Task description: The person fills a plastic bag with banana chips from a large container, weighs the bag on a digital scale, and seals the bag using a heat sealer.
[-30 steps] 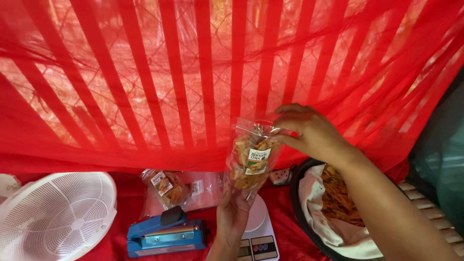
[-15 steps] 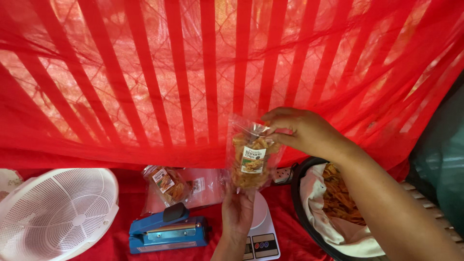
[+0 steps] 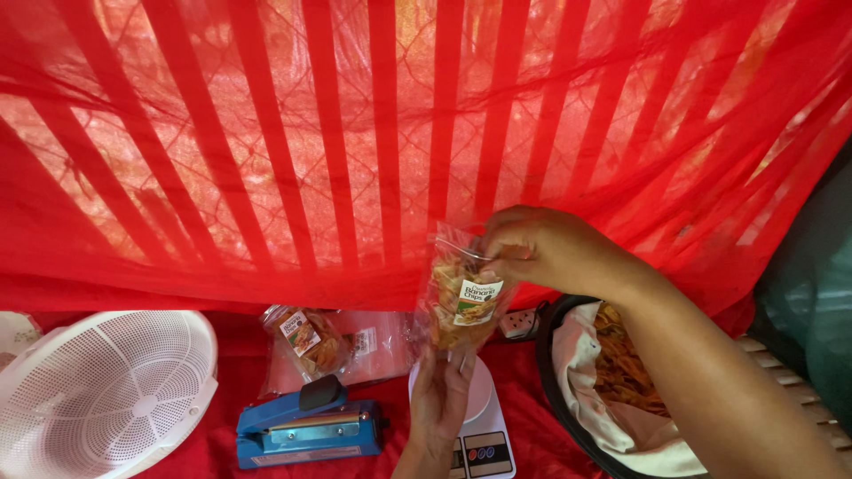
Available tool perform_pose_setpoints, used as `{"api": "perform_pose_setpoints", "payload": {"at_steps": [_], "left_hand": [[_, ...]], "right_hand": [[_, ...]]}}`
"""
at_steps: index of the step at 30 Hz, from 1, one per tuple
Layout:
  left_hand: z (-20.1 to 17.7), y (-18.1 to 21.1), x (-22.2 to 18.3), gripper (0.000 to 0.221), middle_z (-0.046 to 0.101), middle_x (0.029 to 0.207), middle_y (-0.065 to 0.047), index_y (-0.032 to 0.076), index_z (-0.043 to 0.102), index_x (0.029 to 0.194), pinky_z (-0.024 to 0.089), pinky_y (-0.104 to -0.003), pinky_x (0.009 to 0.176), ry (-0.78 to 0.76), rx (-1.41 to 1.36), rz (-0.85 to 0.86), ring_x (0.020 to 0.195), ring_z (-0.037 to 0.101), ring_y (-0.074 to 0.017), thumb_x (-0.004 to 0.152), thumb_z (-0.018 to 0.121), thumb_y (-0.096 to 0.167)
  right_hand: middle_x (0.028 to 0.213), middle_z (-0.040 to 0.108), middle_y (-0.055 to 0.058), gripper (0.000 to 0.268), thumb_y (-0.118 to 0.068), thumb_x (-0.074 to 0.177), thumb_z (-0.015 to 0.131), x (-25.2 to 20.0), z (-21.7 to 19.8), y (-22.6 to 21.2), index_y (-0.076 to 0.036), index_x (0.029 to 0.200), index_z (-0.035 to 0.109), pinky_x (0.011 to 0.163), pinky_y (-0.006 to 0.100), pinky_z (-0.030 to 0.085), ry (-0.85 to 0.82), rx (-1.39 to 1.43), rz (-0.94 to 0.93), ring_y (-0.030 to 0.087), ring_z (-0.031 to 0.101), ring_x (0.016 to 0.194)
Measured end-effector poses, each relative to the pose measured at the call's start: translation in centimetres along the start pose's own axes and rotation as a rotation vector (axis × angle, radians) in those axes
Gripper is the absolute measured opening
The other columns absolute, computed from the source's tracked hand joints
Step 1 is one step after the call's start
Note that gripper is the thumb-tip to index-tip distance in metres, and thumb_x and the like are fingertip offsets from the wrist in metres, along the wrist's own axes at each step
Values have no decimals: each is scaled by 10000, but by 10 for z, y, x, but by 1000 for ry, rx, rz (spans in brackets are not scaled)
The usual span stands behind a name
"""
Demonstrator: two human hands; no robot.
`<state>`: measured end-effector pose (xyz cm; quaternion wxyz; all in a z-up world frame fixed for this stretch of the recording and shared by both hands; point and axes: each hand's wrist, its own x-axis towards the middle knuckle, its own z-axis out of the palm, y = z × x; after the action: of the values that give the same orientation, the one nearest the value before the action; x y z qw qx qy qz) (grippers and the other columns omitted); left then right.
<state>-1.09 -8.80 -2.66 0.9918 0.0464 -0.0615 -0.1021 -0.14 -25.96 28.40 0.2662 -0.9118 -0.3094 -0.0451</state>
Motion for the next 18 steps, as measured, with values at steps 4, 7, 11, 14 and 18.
{"api": "perform_pose_setpoints", "payload": {"at_steps": [4, 7, 11, 14, 18], "left_hand": [[13, -6, -10, 505, 567, 1446, -98, 81, 516, 1345, 386, -490, 1195, -4, 18, -104, 1411, 478, -338, 937, 627, 358], [28, -4, -6, 647, 547, 1417, -262, 20, 487, 1293, 357, -523, 1159, 29, -207, -179, 1390, 450, -428, 928, 608, 540], [26, 1, -3, 640, 547, 1401, -223, 46, 489, 1275, 353, -548, 1152, 15, -187, -119, 1389, 436, -448, 944, 571, 588], [6, 0, 9, 614, 568, 1435, -181, 134, 529, 1382, 359, -501, 1127, 56, 114, -185, 1384, 470, -385, 932, 521, 552], [-21, 0, 7, 468, 539, 1437, -95, 122, 542, 1381, 376, -496, 1166, 86, 474, 35, 1364, 476, -299, 1003, 591, 393]], "right_hand": [[993, 695, 38, 140, -175, 898, 735, -2, 0, 1, -110, 1013, 781, 768, 325, 551, 157, -92, -170, 196, 694, 936], [1073, 692, 38, 147, -161, 899, 713, -6, 5, -1, -137, 1024, 788, 814, 324, 559, 320, -108, -273, 210, 679, 1022], [1058, 697, 54, 190, -173, 831, 750, 3, 29, -4, -122, 1010, 792, 851, 393, 525, 167, -245, -258, 268, 659, 999], [1071, 671, 70, 148, -192, 883, 753, 8, 24, 1, -103, 1001, 764, 893, 397, 526, 289, -194, -373, 291, 645, 1088], [951, 650, 71, 156, -207, 878, 752, 7, 18, 6, -127, 1007, 788, 855, 402, 516, 259, -234, -235, 271, 637, 993]]}}
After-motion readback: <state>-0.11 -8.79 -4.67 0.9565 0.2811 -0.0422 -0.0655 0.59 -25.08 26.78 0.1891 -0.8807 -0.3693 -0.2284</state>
